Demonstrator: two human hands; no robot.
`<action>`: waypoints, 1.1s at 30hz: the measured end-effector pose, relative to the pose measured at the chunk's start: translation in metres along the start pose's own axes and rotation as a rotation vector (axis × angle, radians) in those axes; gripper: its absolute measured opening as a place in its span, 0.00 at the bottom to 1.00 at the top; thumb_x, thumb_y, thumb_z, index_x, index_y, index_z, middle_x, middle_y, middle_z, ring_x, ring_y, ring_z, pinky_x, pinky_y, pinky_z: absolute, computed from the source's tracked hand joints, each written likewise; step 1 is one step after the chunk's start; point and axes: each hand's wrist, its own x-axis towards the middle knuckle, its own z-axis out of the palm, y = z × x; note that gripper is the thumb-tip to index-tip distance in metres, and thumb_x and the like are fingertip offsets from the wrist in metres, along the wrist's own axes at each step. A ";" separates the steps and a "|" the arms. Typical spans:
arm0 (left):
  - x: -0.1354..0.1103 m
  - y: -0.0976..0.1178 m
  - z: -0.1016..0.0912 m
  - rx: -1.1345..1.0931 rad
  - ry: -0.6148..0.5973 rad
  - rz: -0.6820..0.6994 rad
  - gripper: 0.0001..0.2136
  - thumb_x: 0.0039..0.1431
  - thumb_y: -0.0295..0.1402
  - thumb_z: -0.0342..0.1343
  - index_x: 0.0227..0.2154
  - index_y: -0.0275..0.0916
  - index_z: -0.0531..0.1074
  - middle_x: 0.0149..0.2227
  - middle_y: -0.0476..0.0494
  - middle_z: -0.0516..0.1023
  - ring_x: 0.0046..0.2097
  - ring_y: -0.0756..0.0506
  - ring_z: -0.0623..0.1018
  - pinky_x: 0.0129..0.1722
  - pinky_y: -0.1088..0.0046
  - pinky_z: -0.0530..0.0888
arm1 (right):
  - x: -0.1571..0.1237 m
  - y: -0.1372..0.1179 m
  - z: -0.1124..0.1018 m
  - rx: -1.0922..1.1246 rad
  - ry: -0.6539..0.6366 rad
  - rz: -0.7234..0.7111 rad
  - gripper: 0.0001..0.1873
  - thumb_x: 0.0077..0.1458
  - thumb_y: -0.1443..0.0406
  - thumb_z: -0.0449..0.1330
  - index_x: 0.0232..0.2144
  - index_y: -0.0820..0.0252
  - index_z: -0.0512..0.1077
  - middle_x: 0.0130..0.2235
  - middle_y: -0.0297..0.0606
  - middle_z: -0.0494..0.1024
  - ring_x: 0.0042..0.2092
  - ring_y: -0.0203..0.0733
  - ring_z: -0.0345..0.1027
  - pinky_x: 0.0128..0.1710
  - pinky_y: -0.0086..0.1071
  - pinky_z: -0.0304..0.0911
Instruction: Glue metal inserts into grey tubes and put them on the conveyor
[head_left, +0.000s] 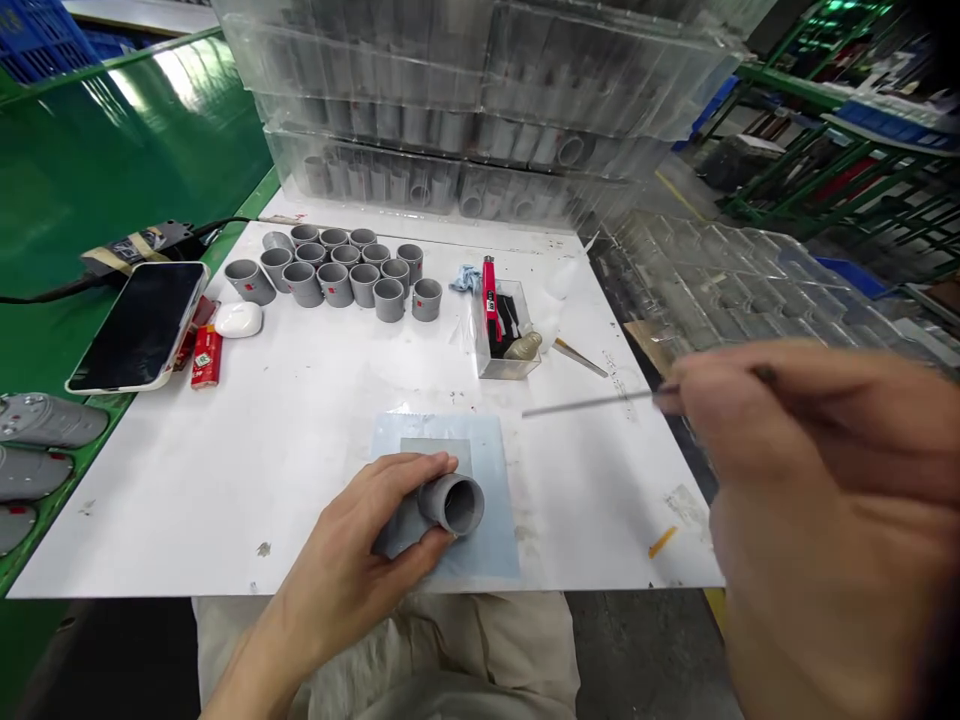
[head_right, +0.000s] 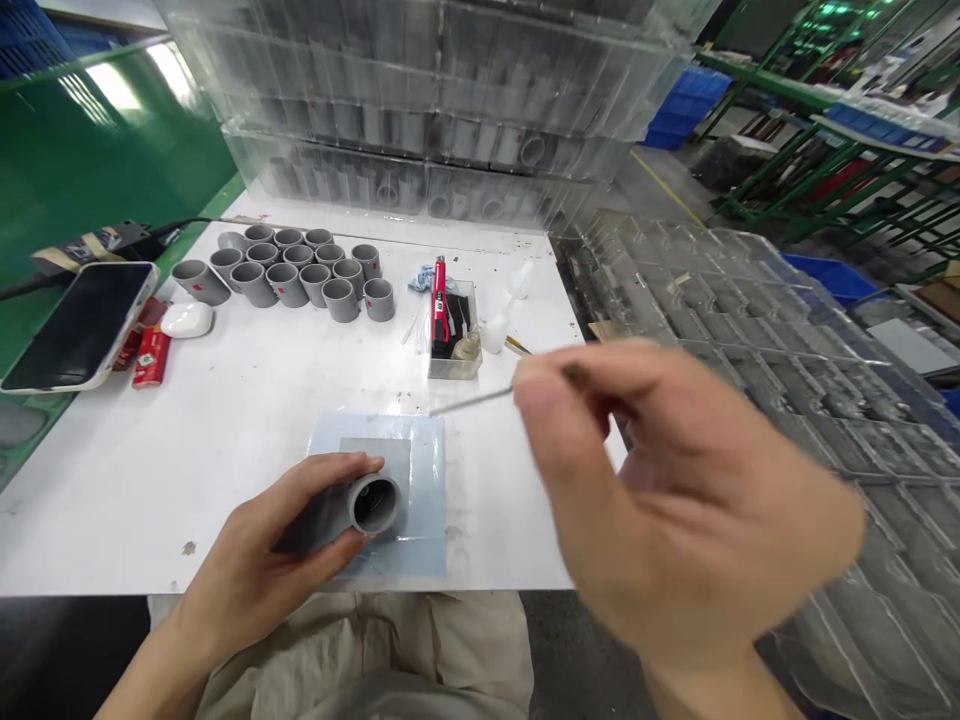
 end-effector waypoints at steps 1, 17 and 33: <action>0.000 0.000 0.000 -0.005 -0.003 0.004 0.27 0.68 0.26 0.62 0.66 0.56 0.67 0.61 0.51 0.80 0.62 0.47 0.78 0.64 0.70 0.75 | -0.008 -0.005 -0.003 0.036 -0.084 0.010 0.04 0.66 0.66 0.66 0.39 0.50 0.81 0.37 0.33 0.82 0.37 0.42 0.74 0.37 0.38 0.68; 0.000 0.002 -0.003 -0.026 -0.019 -0.018 0.26 0.70 0.29 0.62 0.66 0.58 0.66 0.62 0.51 0.79 0.62 0.46 0.78 0.63 0.68 0.76 | -0.041 -0.004 0.019 0.220 -0.457 -0.098 0.07 0.61 0.75 0.65 0.38 0.61 0.78 0.34 0.33 0.81 0.37 0.35 0.74 0.37 0.32 0.70; -0.002 0.000 0.000 -0.004 0.002 -0.012 0.27 0.70 0.29 0.62 0.66 0.58 0.66 0.62 0.51 0.80 0.61 0.45 0.80 0.62 0.66 0.77 | -0.046 0.001 0.026 0.222 -0.480 -0.102 0.07 0.60 0.75 0.65 0.38 0.60 0.77 0.33 0.34 0.80 0.35 0.38 0.73 0.36 0.36 0.69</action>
